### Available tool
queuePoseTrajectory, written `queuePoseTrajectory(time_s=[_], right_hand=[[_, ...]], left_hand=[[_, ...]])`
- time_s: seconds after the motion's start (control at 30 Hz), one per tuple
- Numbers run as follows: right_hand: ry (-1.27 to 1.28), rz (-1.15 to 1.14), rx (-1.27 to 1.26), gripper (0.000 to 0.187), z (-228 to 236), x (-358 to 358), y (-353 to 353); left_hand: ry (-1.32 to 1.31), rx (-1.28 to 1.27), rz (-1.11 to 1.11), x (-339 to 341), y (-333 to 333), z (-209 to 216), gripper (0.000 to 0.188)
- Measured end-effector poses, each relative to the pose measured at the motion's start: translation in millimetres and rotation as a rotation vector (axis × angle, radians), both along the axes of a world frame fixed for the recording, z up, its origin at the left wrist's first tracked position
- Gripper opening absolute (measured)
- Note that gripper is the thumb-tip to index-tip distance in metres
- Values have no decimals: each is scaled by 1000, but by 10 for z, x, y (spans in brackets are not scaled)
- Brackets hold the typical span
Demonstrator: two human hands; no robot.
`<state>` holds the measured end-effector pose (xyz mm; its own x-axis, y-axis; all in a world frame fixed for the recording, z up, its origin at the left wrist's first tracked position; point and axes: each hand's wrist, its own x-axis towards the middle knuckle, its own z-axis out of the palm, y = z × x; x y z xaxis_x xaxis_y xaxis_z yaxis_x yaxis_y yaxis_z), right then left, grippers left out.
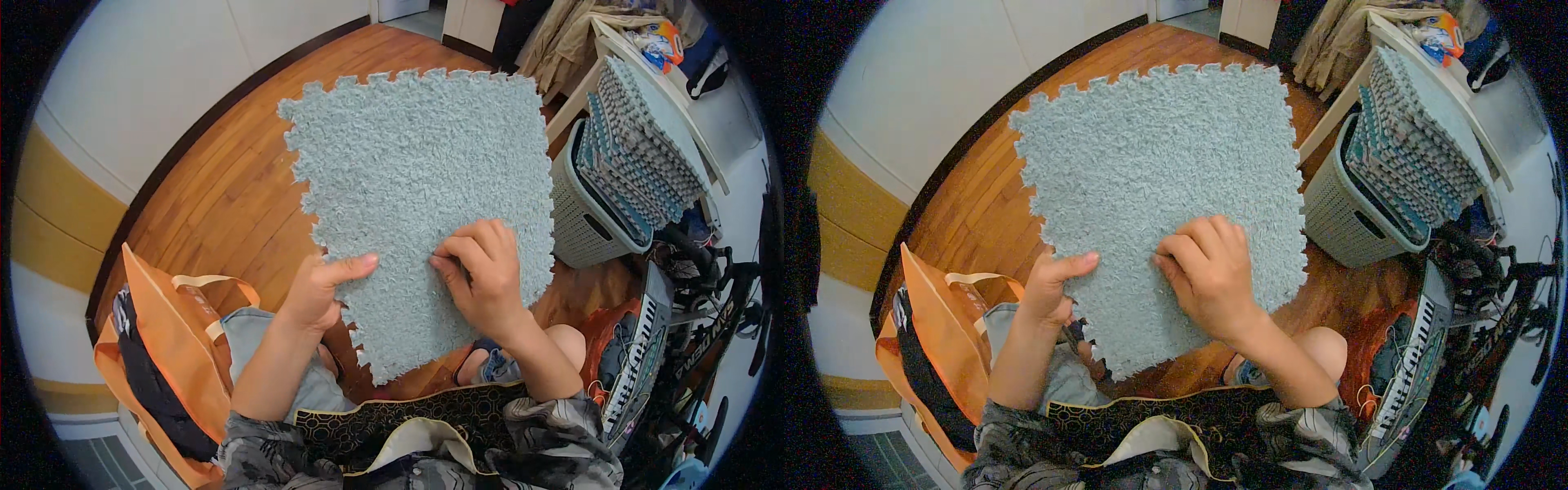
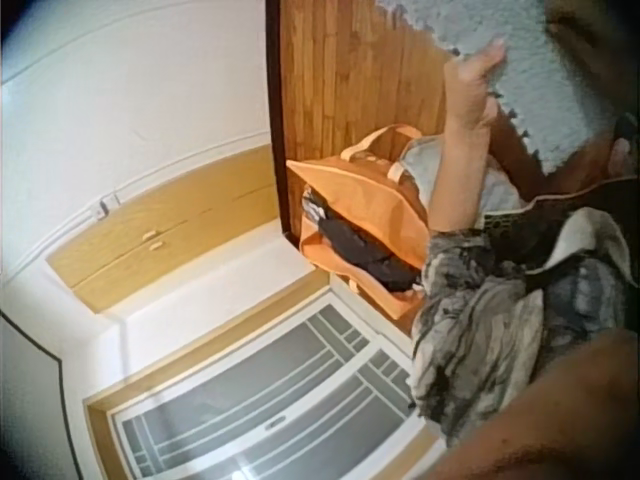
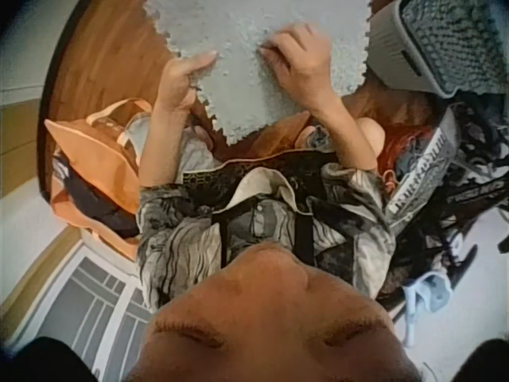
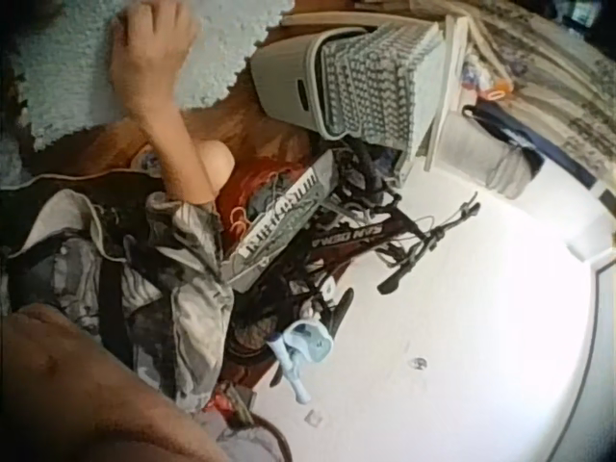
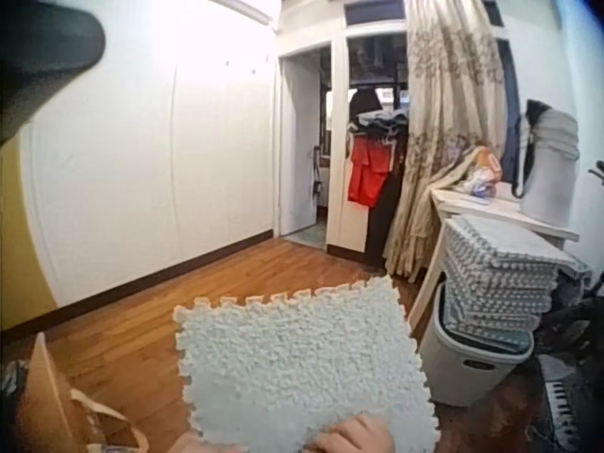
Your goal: The person sits on the floor and repeatedly picks up light blue interlocking foam tiles from a stack. They inspect each tile by turning it over and running their fingers along the edges, then place it back on the stack. The person occasionally places a tile on the floor but does not assemble them into a larger mat.
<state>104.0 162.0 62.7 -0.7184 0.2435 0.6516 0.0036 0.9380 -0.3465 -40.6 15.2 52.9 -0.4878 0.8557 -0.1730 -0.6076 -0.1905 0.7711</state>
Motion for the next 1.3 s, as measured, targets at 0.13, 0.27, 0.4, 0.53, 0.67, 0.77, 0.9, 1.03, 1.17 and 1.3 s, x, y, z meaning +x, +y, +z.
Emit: queuePoseTrajectory(time_s=[0.13, 0.27, 0.4, 0.53, 0.67, 0.77, 0.9, 1.03, 1.17, 1.3], right_hand=[[-74, 101, -159, 13, 20, 6, 45], [-107, 277, -236, 18, 32, 122, 145], [-106, 222, -82, 17, 1, 123, 38], [-79, 184, 78, 16, -13, 116, -51], [-92, 180, 134, 13, -96, 83, -81], [9, 278, -354, 9, -91, 109, 62], [59, 89, -450, 9, -38, 93, 151], [83, 31, -338, 10, -37, -14, 111], [56, -41, -211, 11, -79, -86, 84], [-122, 265, -296, 9, 3, -48, 168]], left_hand=[[-18, 8, -17, -49, -26, 0, 47], [-34, -20, 3, -70, -27, 10, 46], [-58, -25, 6, -65, -16, 24, 46], [-98, -27, -11, -73, -25, 21, 46], [-80, -36, 21, -74, -25, -26, 46], [-94, -34, 20, -94, -18, -48, 50], [-73, -24, -6, -47, -16, 5, 46], [-11, -29, -16, -2, -9, 24, 50], [93, -24, 48, 55, -6, 13, 54], [8, -92, 86, -87, -60, -27, 54]])
